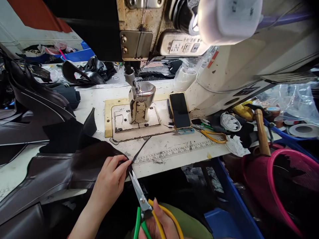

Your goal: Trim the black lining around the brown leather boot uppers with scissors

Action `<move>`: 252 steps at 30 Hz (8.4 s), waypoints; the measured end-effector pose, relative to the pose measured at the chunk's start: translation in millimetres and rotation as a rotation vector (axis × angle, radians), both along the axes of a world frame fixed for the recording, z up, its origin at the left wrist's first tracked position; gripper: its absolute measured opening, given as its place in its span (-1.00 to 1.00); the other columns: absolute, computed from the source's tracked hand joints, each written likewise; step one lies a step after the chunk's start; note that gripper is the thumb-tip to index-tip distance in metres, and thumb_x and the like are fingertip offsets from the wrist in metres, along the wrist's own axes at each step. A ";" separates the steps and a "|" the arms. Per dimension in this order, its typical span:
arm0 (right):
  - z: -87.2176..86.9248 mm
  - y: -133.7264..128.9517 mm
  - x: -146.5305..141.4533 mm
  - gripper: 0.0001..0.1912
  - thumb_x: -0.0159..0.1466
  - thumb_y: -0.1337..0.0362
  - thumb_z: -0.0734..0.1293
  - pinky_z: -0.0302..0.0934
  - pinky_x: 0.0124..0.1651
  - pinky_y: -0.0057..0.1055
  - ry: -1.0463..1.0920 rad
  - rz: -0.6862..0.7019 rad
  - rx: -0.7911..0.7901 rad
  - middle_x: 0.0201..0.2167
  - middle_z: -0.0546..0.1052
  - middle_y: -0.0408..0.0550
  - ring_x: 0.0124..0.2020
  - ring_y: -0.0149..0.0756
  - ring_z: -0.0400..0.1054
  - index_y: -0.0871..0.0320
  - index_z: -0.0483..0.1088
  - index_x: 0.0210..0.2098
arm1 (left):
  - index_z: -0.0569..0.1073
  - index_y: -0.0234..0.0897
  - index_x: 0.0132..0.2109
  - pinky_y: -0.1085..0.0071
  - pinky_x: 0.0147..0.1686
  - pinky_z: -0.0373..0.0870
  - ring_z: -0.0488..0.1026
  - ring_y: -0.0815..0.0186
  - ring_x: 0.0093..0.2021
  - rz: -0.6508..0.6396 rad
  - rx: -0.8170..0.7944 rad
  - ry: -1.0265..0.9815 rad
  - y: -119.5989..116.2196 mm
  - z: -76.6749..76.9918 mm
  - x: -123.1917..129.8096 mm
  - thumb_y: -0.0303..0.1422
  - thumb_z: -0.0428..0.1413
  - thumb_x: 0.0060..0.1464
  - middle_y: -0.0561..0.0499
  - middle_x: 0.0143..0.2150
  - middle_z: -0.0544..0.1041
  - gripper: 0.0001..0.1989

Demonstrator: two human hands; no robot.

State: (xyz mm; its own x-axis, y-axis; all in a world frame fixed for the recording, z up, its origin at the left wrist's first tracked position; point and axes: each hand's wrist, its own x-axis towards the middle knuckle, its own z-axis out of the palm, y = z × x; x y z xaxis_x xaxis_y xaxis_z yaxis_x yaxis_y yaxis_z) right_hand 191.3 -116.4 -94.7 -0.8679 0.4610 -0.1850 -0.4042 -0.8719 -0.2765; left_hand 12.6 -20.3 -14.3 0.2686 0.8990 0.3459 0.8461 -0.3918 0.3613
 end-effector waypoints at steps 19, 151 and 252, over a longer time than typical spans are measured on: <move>24.1 14.2 -6.3 -0.17 0.01 -0.52 0.03 -0.21 -0.74 -0.62 -0.334 0.020 0.015 -0.90 0.04 -0.26 -0.86 -0.54 -0.06 0.16 0.21 -0.74 | 0.28 -0.20 -0.43 0.13 -0.27 0.33 0.23 0.12 -0.29 0.304 -0.083 0.093 -3.3 6.2 30.1 -0.34 0.04 0.15 -0.09 -0.32 0.33 -0.81; 37.7 53.7 31.0 -0.22 0.25 -0.31 0.10 0.00 -0.89 -0.58 0.159 0.337 -0.343 -0.77 0.23 -0.14 -0.81 -0.48 0.07 0.33 0.45 -0.53 | 0.35 -0.25 -0.24 0.11 0.03 0.36 0.40 0.05 0.16 0.124 -0.005 0.068 -22.5 9.3 -20.6 -0.52 0.01 0.21 -0.05 -0.29 0.51 -0.91; 1.2 12.8 -16.6 -0.01 0.04 -0.55 -0.12 -0.14 -0.65 -0.53 -0.476 0.175 0.127 -0.77 0.17 -0.16 -0.73 -0.50 0.01 0.26 0.38 -0.62 | 0.38 -0.22 -0.40 -0.14 0.02 0.34 0.15 -0.06 0.23 0.386 -0.228 -0.125 -28.9 3.4 0.6 -0.34 0.01 0.19 -0.15 0.29 0.24 -0.81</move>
